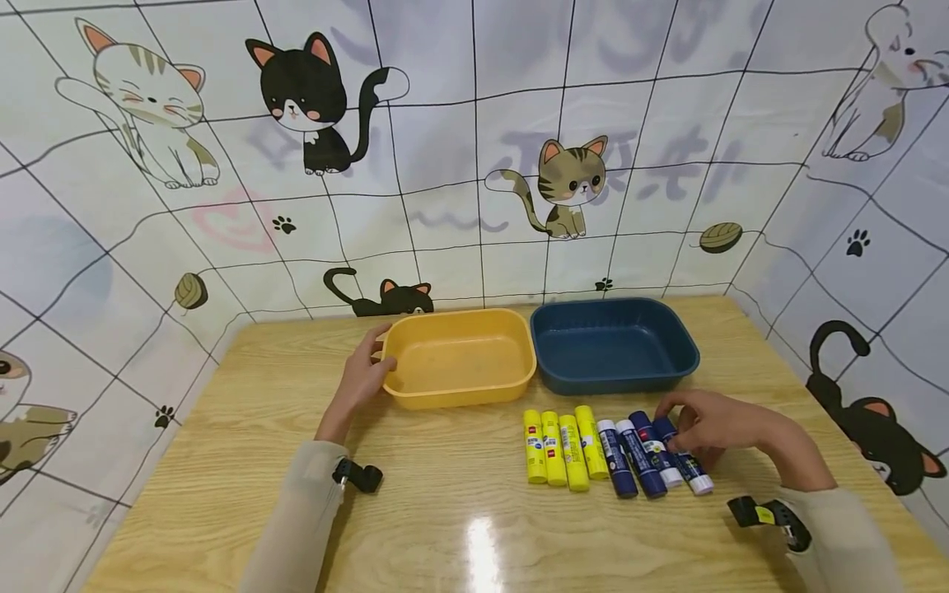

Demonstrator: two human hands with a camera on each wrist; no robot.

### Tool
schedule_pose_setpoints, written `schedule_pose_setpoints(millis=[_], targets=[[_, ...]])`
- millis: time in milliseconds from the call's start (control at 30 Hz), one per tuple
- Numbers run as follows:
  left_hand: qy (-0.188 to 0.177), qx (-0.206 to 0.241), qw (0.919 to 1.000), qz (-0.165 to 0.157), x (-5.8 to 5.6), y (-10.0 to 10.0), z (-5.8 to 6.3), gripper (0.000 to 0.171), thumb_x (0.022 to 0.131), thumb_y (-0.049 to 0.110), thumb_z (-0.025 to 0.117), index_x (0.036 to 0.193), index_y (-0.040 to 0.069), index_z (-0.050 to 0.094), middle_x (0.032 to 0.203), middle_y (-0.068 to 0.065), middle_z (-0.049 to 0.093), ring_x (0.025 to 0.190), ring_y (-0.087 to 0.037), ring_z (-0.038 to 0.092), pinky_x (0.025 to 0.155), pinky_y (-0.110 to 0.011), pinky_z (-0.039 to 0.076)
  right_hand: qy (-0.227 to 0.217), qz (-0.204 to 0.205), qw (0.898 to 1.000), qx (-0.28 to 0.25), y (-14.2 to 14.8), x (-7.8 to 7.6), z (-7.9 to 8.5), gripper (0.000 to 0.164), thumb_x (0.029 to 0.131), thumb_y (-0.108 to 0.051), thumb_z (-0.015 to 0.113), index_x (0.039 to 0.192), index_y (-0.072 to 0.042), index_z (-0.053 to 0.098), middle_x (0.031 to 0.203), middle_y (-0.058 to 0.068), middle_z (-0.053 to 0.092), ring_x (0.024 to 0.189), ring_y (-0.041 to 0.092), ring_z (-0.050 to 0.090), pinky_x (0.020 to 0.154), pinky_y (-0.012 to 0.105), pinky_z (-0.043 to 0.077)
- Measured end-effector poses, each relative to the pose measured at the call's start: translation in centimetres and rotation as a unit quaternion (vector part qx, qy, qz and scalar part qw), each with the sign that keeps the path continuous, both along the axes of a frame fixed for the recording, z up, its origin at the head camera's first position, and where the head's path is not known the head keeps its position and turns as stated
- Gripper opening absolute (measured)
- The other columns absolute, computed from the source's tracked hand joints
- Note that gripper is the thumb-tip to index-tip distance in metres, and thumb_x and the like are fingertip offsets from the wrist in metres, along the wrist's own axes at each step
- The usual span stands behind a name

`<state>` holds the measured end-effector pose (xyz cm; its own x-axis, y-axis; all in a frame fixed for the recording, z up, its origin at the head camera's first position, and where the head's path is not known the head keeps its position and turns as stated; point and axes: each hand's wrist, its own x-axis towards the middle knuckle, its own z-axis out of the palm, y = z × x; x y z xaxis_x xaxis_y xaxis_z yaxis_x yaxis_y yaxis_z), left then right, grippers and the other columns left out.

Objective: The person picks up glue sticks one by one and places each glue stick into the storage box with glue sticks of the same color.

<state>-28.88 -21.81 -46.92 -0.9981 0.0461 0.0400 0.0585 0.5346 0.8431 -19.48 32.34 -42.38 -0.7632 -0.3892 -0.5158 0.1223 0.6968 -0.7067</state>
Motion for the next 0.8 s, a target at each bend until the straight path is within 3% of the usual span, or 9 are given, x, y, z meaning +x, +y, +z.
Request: schedule_pose_setpoints(millis=[133, 367, 633, 800], targets=[[0.009, -0.009, 0.9999, -0.003, 0.0, 0.0, 0.0, 0.068, 0.093, 0.012, 0.053, 0.159, 0.024, 0.039, 0.142, -0.023, 0.059, 0.107, -0.039, 0.068, 0.081, -0.034, 0.055, 0.013, -0.011, 1.000, 0.011, 0.3, 0.0, 0.3, 0.054, 0.091, -0.012, 0.073, 0.135, 0.005, 0.049, 0.100, 0.015, 0.067, 0.078, 0.027, 0.070, 0.066, 0.044, 0.062], [0.018, -0.030, 0.9994, -0.011, 0.2, 0.1, 0.2, 0.056, 0.096, 0.013, 0.051, 0.150, 0.024, 0.054, 0.156, -0.017, 0.049, 0.109, -0.036, 0.065, 0.077, -0.029, 0.052, 0.038, 0.000, 0.999, -0.014, 1.2, 0.2, 0.6, 0.055, 0.093, -0.013, 0.071, 0.137, 0.008, 0.046, 0.100, 0.015, 0.065, 0.080, 0.028, 0.068, 0.066, 0.042, 0.062], [-0.005, -0.006, 0.9998, -0.020, 0.3, -0.1, 0.3, 0.058, 0.092, 0.011, 0.056, 0.149, 0.022, 0.054, 0.156, -0.017, 0.046, 0.092, -0.030, 0.062, 0.060, -0.028, 0.054, 0.073, 0.011, 0.997, -0.014, 2.1, 0.1, 1.2, 0.054, 0.095, -0.014, 0.069, 0.140, 0.007, 0.047, 0.093, 0.011, 0.061, 0.079, 0.024, 0.064, 0.066, 0.038, 0.062], [-0.007, 0.001, 0.9997, -0.025, 0.3, -0.1, 0.1, 0.060, 0.091, 0.009, 0.056, 0.150, 0.021, 0.053, 0.155, -0.018, 0.046, 0.090, -0.028, 0.062, 0.058, -0.029, 0.055, 0.087, 0.004, 0.996, -0.021, 2.4, 0.2, 1.5, 0.054, 0.096, -0.012, 0.068, 0.140, 0.009, 0.045, 0.091, 0.010, 0.063, 0.077, 0.018, 0.063, 0.067, 0.038, 0.062]])
